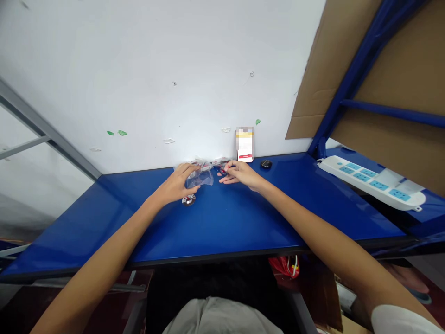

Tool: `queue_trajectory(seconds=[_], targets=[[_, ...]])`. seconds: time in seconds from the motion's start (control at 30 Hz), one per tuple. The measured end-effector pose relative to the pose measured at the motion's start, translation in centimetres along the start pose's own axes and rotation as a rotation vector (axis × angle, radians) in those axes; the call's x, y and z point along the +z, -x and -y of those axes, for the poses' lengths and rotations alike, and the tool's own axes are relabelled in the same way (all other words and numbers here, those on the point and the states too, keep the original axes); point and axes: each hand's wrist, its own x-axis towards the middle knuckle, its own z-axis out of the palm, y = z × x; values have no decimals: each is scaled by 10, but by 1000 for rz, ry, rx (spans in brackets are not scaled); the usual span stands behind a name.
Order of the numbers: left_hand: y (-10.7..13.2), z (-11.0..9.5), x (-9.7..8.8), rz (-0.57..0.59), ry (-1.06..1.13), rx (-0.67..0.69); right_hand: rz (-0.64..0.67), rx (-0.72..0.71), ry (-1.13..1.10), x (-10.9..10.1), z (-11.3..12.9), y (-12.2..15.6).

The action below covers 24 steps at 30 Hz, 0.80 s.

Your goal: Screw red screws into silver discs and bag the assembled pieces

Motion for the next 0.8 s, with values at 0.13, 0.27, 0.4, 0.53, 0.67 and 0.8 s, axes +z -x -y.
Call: queue_trajectory(seconds=[0.13, 0.27, 0.4, 0.53, 0.67, 0.8], targets=[[0, 1, 0, 1, 6, 1, 9, 112, -187, 3, -2, -1], [-1, 0, 1, 8, 3, -6, 77, 136, -335, 5, -7, -3], [0, 0, 1, -6, 9, 5, 31, 102, -236, 7, -10, -4], [0, 0, 1, 2, 12, -3, 8, 43, -121, 10, -8, -1], [1, 0, 2, -5, -7, 1, -80, -91, -20, 15, -2, 1], [0, -5, 4, -19, -47, 2, -167, -338, 253, 24, 3, 8]])
